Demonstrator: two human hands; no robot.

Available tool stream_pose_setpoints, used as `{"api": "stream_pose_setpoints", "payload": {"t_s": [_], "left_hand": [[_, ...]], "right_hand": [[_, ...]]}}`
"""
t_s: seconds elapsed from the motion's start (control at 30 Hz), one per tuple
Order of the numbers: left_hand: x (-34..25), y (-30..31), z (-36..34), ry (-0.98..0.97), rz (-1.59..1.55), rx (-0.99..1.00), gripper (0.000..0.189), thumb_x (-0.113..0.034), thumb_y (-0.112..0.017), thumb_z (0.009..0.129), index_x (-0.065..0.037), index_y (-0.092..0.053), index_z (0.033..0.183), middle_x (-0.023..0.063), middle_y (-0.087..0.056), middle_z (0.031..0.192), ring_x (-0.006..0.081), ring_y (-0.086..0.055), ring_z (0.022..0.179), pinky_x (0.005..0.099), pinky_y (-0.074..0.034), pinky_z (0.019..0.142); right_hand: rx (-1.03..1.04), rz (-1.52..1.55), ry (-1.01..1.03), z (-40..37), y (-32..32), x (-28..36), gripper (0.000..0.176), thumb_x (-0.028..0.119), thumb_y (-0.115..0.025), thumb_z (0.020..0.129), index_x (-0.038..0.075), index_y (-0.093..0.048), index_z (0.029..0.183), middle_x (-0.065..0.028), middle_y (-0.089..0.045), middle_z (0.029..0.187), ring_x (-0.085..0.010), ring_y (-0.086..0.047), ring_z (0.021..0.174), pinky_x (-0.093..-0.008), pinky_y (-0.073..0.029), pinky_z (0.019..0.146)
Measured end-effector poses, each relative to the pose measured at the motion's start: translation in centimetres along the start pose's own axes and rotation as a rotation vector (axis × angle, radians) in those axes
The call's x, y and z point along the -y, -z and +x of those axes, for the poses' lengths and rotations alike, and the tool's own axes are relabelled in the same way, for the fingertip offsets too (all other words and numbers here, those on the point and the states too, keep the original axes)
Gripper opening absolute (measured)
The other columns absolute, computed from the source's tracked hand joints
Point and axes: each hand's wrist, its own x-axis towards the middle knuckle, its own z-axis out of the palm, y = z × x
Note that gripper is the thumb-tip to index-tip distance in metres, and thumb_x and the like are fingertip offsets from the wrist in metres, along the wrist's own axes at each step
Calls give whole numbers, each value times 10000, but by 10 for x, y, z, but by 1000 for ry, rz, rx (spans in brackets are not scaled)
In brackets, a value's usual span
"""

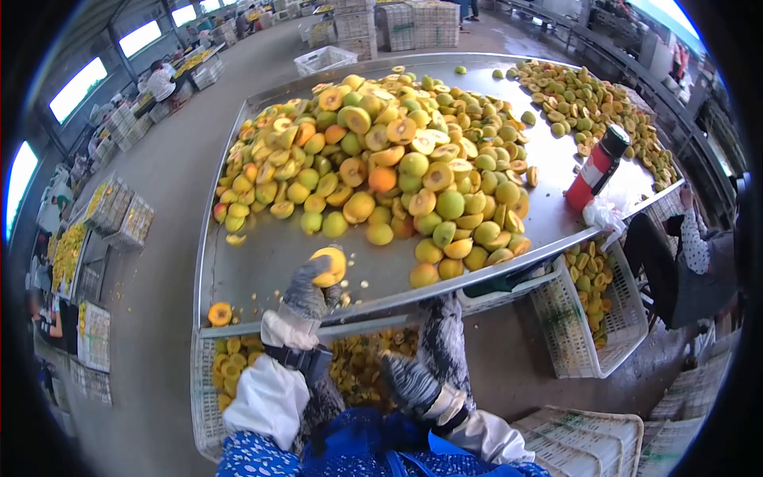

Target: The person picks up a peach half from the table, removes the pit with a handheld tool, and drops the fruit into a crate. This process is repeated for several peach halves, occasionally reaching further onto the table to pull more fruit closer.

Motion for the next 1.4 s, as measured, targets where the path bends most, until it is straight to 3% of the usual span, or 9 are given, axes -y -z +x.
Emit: {"api": "stream_pose_setpoints", "payload": {"t_s": [0.2,0.3,0.47,0.63,0.73,0.8,0.93,1.17,1.4], "left_hand": [[38,15,-80,24,-549,-183,598,-521,-360,808,33,-555,922,172,-600,784,277,-556,609,362,-464,509],[47,10,-101,-112,-227,-206,658,-556,-337,804,60,-547,896,185,-591,783,288,-561,654,364,-467,598],[50,-3,-120,-267,61,-198,586,-511,-373,840,46,-547,901,164,-591,821,255,-568,709,327,-475,660],[82,9,-101,-242,-346,-283,380,-343,-405,903,6,-552,934,108,-598,873,196,-569,745,273,-470,681],[105,14,-98,-393,-85,-465,316,-272,-417,886,10,-537,962,132,-601,892,211,-584,758,306,-476,704],[90,-2,-113,-668,582,-457,279,-247,-441,873,1,-538,957,124,-606,878,220,-581,758,296,-464,712],[70,-26,-126,-554,741,-474,210,-197,-472,843,-8,-554,879,91,-621,813,191,-576,734,281,-446,676],[94,1,-109,-271,35,-258,387,-318,-413,901,18,-580,808,98,-602,726,175,-565,645,282,-465,638],[69,6,-137,-498,771,-71,385,-326,-419,897,15,-577,816,99,-600,724,179,-568,642,283,-469,634]], "right_hand": [[-46,-561,476,0,-37,12,289,239,-396,904,0,-543,972,-194,-595,826,-351,-578,727,-399,-450,599],[-80,-809,602,-2,-49,16,293,230,-367,900,4,-518,1011,-248,-553,831,-415,-530,732,-450,-434,581],[-75,-1018,529,3,-53,8,294,239,-340,904,32,-512,1022,-218,-567,821,-380,-551,700,-461,-427,579],[-146,-942,540,17,-50,-13,302,244,-350,896,9,-507,1002,-221,-565,803,-384,-549,705,-456,-428,586],[-153,-853,520,14,-53,-15,340,282,-342,899,-4,-508,980,-249,-559,816,-395,-549,737,-458,-427,616],[-151,-736,386,16,-54,-17,359,304,-341,901,-5,-515,961,-255,-560,805,-394,-551,740,-455,-428,622],[-139,-773,364,15,-49,-19,378,323,-334,909,3,-533,929,-242,-569,748,-387,-555,719,-447,-424,616],[55,-734,577,-1,-29,-20,316,258,-338,919,15,-495,1047,-200,-555,694,-345,-552,612,-395,-419,550],[44,-938,695,5,-23,-39,280,103,-360,887,-11,-444,1128,-215,-565,750,-356,-552,615,-399,-426,513]]}}
